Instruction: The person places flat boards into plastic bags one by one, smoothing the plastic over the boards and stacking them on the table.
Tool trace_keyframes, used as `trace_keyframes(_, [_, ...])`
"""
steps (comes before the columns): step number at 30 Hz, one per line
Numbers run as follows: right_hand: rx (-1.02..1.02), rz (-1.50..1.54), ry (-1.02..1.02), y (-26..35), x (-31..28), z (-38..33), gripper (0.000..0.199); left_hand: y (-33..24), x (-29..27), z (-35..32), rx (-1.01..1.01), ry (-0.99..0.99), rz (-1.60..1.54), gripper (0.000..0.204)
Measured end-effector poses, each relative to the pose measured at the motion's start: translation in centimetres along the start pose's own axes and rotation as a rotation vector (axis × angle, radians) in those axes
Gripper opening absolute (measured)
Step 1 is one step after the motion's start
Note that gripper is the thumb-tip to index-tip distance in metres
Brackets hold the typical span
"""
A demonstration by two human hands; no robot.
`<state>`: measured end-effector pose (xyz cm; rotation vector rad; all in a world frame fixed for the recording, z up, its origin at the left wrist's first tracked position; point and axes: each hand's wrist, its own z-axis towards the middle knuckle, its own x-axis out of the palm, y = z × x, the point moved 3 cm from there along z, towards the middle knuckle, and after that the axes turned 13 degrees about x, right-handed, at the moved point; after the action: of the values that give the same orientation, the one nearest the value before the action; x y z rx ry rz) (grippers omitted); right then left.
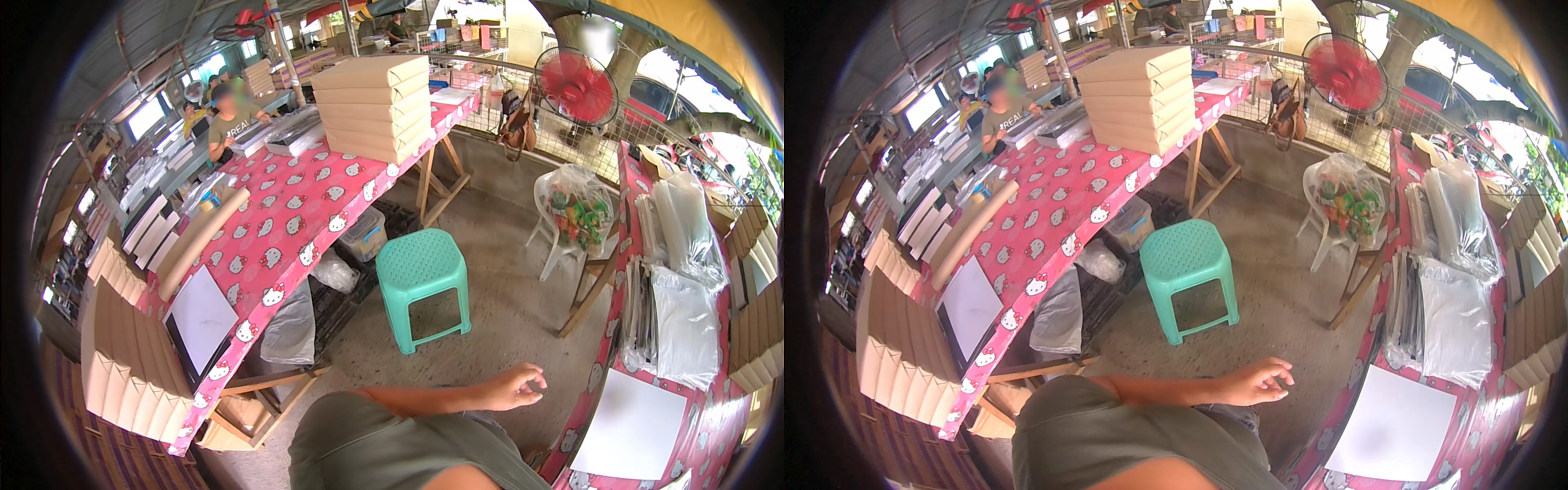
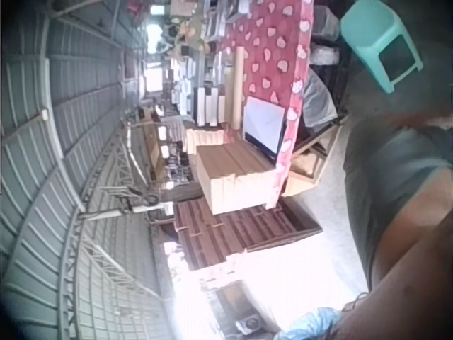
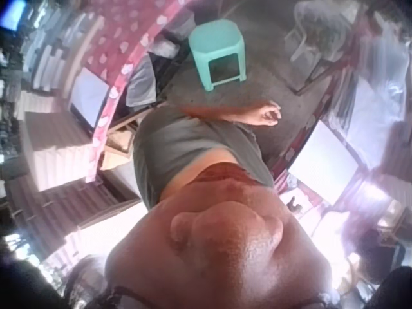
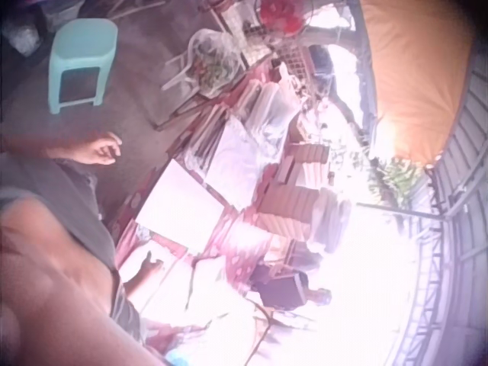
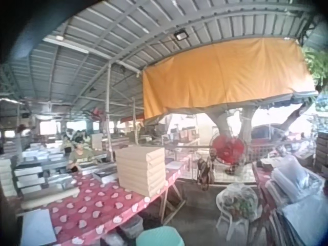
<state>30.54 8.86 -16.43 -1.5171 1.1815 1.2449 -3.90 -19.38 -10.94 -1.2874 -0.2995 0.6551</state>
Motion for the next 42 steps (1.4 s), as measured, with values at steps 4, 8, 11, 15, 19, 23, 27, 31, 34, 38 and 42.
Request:
trace_keyframes(4, [0.07,-0.011,-0.102,-5.1,5.9,-5.5,0.04,-1.3,2.9,-0.3,-0.066,0.116,-0.11,0.023])
trace_keyframes(8, [0.288,0.426,-0.008,-4.2,1.5,-7.7,0.042,-0.8,5.3,-1.9,-0.092,0.228,-0.147,0.023])
trace_keyframes(11, [0.466,1.083,-0.095,-5.4,-2.8,-10.5,0.025,-1.5,7.1,-1.3,-0.041,0.342,-0.097,0.028])
trace_keyframes(15, [0.692,1.521,-0.19,-10.4,-2.1,-11.4,0.019,0.0,10.5,-1.1,-0.041,0.413,-0.2,0.031])
trace_keyframes(19, [0.432,1.719,-0.258,-8.4,-7.3,-12.3,0.016,-1.0,14.0,0.1,-0.085,0.629,-0.28,0.05])
trace_keyframes(23, [0.084,1.527,-0.03,-7.2,-9.2,-11.3,0.014,-4.8,20.1,2.5,0.339,0.819,-0.127,0.085])
trace_keyframes(27, [-0.188,1.173,0.233,-4.3,-8.8,-12.0,0.014,-9.8,25.9,3.0,0.833,0.96,0.015,0.107])
trace_keyframes(31, [-0.099,1.478,0.216,-3.9,-10.1,-15.6,0.04,-10.3,27.9,2.6,0.663,0.907,-0.323,0.029])
trace_keyframes(34, [0.095,1.094,-0.1,-3.7,-10.9,-18.8,0.047,-10.1,27.3,2.7,0.465,0.7,-0.405,0.02])
trace_keyframes(38, [0.442,1.278,-0.061,-5.1,-8.4,-20.6,0.021,-10.8,27.2,3.0,0.021,0.732,-0.743,0.015])
trace_keyframes(42, [0.222,1.13,-0.458,-6.8,-11.2,-21.4,0.011,-10.5,25.9,2.4,-0.16,0.793,-0.641,0.014])
